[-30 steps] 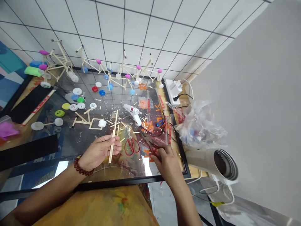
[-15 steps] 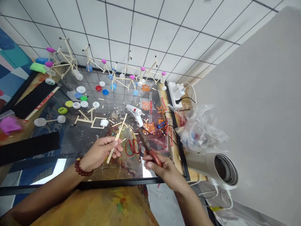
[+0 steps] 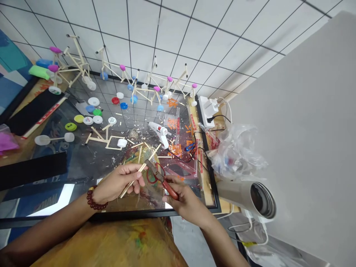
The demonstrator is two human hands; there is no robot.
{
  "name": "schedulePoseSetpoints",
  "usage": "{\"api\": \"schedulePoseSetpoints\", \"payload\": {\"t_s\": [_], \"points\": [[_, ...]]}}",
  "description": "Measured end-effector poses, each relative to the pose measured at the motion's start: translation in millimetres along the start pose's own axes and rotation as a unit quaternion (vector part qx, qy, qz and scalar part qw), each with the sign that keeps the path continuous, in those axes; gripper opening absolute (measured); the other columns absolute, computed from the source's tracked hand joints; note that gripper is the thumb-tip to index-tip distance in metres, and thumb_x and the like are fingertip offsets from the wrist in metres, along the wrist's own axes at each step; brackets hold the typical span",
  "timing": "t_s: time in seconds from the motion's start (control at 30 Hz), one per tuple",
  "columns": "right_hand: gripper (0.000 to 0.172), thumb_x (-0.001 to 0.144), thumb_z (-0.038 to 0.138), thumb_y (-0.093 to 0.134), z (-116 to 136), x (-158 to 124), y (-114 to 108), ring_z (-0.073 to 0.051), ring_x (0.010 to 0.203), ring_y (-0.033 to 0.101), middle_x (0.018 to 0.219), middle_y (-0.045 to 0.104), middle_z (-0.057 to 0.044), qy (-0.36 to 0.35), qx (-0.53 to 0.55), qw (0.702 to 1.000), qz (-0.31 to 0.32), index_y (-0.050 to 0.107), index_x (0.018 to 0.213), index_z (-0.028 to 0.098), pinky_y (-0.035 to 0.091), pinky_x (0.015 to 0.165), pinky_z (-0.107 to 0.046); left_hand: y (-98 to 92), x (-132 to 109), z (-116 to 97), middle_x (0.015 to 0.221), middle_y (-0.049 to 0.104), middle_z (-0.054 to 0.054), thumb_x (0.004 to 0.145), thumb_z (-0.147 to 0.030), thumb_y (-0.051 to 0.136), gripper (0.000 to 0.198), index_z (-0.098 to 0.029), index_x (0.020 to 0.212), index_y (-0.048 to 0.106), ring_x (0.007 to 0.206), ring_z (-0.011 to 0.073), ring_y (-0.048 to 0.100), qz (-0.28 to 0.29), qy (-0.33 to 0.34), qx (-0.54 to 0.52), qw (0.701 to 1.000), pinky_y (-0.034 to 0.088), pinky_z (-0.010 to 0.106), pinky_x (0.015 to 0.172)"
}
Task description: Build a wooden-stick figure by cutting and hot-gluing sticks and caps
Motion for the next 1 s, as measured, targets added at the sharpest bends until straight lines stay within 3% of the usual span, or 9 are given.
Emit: {"api": "schedulePoseSetpoints", "payload": {"t_s": [0.2,0.63,0.83,1.0], "points": [[0.024,0.090,0.040,0.062,-0.5,0.6,0.7,-0.028,0.118,0.057,0.114,0.064,-0.013,-0.009,-0.028,1.000,-0.010,0.073,0.085,0.019,0.049,0.097,-0.040,-2.1,0.7,3.9,0.071,0.068,0.003,0.077,-0.041,0.073,0.044,-0.014,0.111,0.067,0.049,0.0095,0.061,0.002,-0.005,-0.013,1.000,0.032,0.016,0.040],[0.019,0.095,0.032,0.054,-1.6,0.6,-1.6,-0.024,0.103,0.065,0.108,0.067,-0.012,-0.030,-0.116,0.993,-0.005,0.068,0.088,0.020,0.053,0.086,-0.035,-1.1,-0.4,7.1,0.070,0.067,0.002,0.078,-0.040,0.071,0.041,-0.014,0.109,0.066,0.046,0.0071,0.055,-0.010,-0.016,-0.013,1.000,0.027,0.017,0.041],[0.021,0.097,0.031,0.050,-2.7,1.1,-0.3,-0.021,0.090,0.065,0.094,0.067,-0.009,-0.044,-0.174,0.984,0.002,0.062,0.084,0.021,0.053,0.075,-0.030,3.0,0.3,8.1,0.064,0.063,-0.001,0.082,-0.047,0.066,0.040,-0.014,0.104,0.063,0.038,0.0036,0.042,0.008,0.025,-0.003,1.000,0.023,0.018,0.040],[0.021,0.096,0.020,0.043,4.4,6.5,-0.5,-0.018,0.076,0.062,0.088,0.064,-0.008,-0.077,-0.248,0.965,-0.036,0.059,0.082,0.021,0.050,0.068,-0.029,4.7,-7.3,4.6,0.060,0.058,-0.003,0.089,-0.048,0.056,0.039,-0.014,0.107,0.060,0.037,0.0031,0.037,-0.007,0.067,0.041,0.997,0.024,0.019,0.042]]}}
Point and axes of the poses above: each hand's wrist, its own x-axis towards the middle knuckle, its own y-axis out of the palm, z = x × y, the point moved 5 cm from there along x, towards the middle knuckle
